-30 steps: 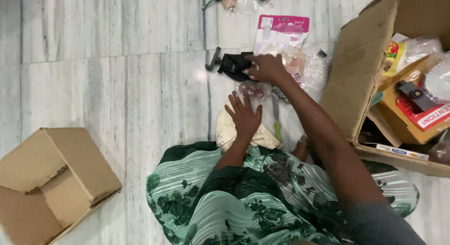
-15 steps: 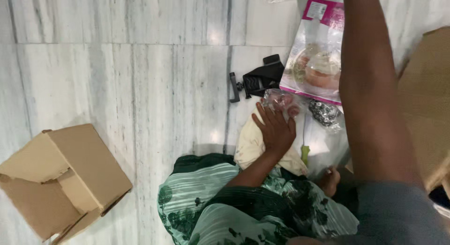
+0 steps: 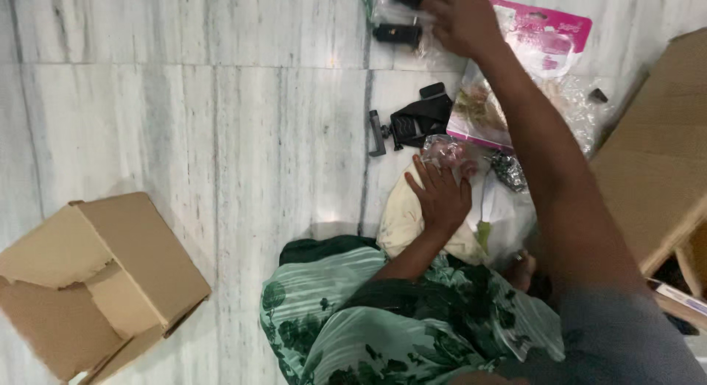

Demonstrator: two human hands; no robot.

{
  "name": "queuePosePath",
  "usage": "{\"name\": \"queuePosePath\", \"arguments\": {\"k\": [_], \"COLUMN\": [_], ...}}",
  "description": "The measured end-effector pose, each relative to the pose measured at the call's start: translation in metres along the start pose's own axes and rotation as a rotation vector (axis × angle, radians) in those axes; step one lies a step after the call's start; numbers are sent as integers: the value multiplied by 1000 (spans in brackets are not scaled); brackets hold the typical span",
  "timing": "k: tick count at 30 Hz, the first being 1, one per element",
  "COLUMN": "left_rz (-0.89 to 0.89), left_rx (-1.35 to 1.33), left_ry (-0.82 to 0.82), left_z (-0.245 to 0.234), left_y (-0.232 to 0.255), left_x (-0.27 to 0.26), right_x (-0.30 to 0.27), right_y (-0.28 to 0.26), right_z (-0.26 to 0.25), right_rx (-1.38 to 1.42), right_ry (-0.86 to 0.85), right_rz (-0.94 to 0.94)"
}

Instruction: The person sits on the floor and wipes various small items with a cloth. They handle a knife, a black plastic clip, a colorful packaged item, and a small black object, wiping each one individually before placing them into a nearby cardboard box.

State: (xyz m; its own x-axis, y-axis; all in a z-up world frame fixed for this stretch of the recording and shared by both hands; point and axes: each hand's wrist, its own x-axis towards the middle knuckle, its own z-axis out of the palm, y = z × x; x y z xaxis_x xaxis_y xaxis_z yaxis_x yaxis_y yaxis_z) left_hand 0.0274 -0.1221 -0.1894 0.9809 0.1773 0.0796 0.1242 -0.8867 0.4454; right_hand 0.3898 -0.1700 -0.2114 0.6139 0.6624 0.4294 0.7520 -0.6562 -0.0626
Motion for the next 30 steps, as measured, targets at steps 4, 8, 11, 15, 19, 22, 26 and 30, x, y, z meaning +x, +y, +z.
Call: {"name": "queuePosePath", "arguments": {"k": [4, 8, 11, 15, 19, 22, 26, 30], "left_rz": [62, 97, 214, -28, -226, -336, -276, -288], "left_rx": [62, -4, -1, -80, -1409, -1731, -1726, -1875], "left_ry": [112, 78, 35, -428, -304, -572, -412, -330], "left_z": [12, 9, -21, -68, -94, -170, -200, -185], "left_y": [-5, -12, -22, -33, -25, -20, -47, -76], "left_x": [-2, -9, -9, -7, -22, -26, -22, -18], "right_x": [-57, -88, -104, -151, -184, -203, -233, -245], "right_y": [-104, -149, -151, -165, -218, -252, -300, -353], "right_z": [-53, -83, -112, -191, -272, -304, -273, -195], "right_rx": [31, -21, 29, 441, 1026, 1117, 593, 208], "right_ry": [-217, -287, -354, -211, -115, 2, -313, -171], "right_rz": [0, 103, 354, 558, 723, 632, 654, 40]}}
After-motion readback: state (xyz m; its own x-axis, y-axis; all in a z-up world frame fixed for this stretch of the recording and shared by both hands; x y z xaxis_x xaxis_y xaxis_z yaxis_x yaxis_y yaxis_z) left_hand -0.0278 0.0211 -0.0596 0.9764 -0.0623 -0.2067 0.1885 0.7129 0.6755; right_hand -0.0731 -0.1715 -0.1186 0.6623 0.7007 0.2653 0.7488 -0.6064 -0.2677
